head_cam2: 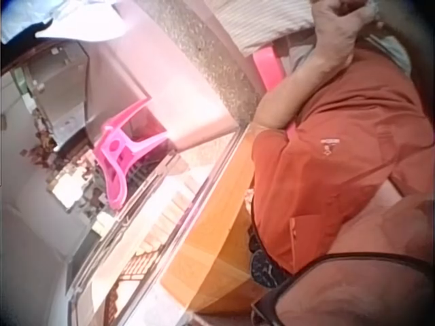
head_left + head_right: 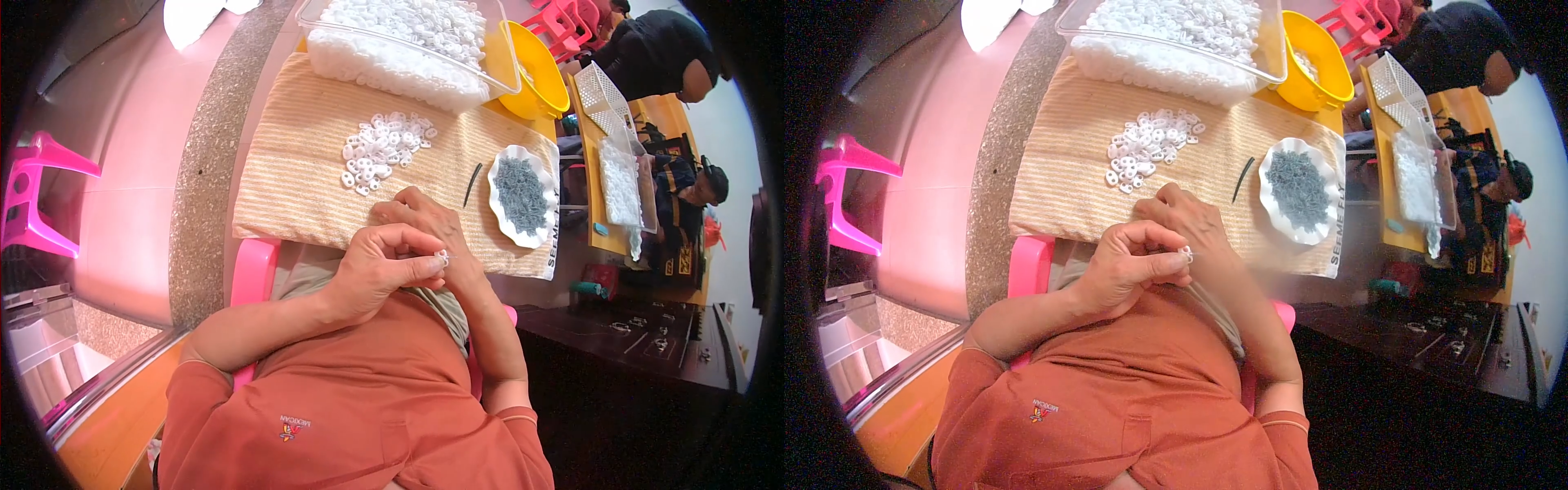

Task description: Assembling small white plastic components by inserting tiny grey pins.

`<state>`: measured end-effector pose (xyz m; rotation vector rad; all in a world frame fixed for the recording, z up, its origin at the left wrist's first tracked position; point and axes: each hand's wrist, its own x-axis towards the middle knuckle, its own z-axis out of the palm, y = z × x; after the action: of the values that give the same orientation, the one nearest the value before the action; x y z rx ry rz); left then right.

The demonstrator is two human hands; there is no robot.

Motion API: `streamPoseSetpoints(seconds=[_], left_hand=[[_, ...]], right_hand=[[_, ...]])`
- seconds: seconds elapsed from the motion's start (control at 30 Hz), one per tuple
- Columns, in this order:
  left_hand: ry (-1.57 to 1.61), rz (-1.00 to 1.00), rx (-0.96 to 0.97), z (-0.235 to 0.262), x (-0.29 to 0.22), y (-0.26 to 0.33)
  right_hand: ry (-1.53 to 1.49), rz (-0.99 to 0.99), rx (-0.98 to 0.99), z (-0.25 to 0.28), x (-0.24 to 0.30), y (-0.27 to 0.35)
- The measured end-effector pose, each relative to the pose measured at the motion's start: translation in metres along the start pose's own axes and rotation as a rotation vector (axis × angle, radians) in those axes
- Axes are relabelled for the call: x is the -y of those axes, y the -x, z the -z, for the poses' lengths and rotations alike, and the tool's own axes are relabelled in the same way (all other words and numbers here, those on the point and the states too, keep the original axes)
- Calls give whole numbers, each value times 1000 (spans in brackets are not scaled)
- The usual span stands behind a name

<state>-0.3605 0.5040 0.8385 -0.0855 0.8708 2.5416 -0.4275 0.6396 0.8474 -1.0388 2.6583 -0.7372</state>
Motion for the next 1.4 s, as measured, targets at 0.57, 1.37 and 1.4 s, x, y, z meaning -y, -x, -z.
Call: streamPoseSetpoints(seconds=[0.57,1.37,1.4], left_hand=[[-5,-9,-35,3,1,-2],[-66,-14,-176,24,2,-26],[-66,-12,-178,25,2,-26]], right_hand=[[39,56,45,1,-8,-2],[-1016,-275,-181,-13,-59,37],[-1075,-296,-181,-13,-58,38]])
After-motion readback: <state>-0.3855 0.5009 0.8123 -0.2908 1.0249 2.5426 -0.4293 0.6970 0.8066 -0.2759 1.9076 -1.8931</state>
